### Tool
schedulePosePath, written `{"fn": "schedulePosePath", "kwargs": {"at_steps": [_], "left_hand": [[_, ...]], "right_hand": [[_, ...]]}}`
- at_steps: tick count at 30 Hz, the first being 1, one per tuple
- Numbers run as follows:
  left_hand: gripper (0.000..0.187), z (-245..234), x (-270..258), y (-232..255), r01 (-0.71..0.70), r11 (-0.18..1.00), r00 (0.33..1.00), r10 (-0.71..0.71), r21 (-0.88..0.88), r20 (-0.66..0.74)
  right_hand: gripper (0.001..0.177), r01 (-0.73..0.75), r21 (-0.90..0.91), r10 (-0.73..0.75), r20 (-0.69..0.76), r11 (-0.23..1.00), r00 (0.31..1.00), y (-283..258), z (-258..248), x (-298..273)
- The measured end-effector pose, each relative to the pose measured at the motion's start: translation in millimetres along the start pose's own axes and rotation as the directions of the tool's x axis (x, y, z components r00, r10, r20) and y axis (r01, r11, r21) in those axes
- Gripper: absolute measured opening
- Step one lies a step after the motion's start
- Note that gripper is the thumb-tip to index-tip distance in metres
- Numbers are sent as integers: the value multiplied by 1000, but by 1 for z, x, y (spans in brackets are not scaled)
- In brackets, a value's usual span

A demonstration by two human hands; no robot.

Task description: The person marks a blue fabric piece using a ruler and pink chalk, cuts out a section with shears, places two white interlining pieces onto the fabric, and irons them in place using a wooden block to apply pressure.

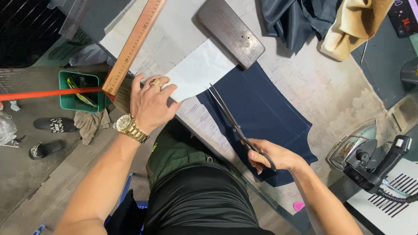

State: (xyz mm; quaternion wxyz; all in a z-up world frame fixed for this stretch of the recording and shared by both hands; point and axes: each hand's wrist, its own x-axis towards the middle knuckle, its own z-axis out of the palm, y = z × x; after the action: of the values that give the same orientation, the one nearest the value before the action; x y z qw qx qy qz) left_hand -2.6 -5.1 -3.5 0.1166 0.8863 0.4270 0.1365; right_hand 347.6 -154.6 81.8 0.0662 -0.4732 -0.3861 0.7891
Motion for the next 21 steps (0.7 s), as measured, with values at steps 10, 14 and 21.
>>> {"fn": "schedulePosePath", "kwargs": {"at_steps": [10, 14, 21], "left_hand": [[44, 13, -8, 10, 56, 994, 963, -79, -97, -258], [41, 21, -14, 10, 62, 998, 961, -66, -25, -269], [47, 31, -19, 7, 76, 997, 963, -81, -29, -257]], "right_hand": [[52, -71, -99, 69, -22, 993, 997, 5, 0, 30], [63, -92, -118, 87, -40, 989, 995, 6, 3, 40], [71, -92, -115, 85, -62, 989, 994, 0, 4, 51]]}}
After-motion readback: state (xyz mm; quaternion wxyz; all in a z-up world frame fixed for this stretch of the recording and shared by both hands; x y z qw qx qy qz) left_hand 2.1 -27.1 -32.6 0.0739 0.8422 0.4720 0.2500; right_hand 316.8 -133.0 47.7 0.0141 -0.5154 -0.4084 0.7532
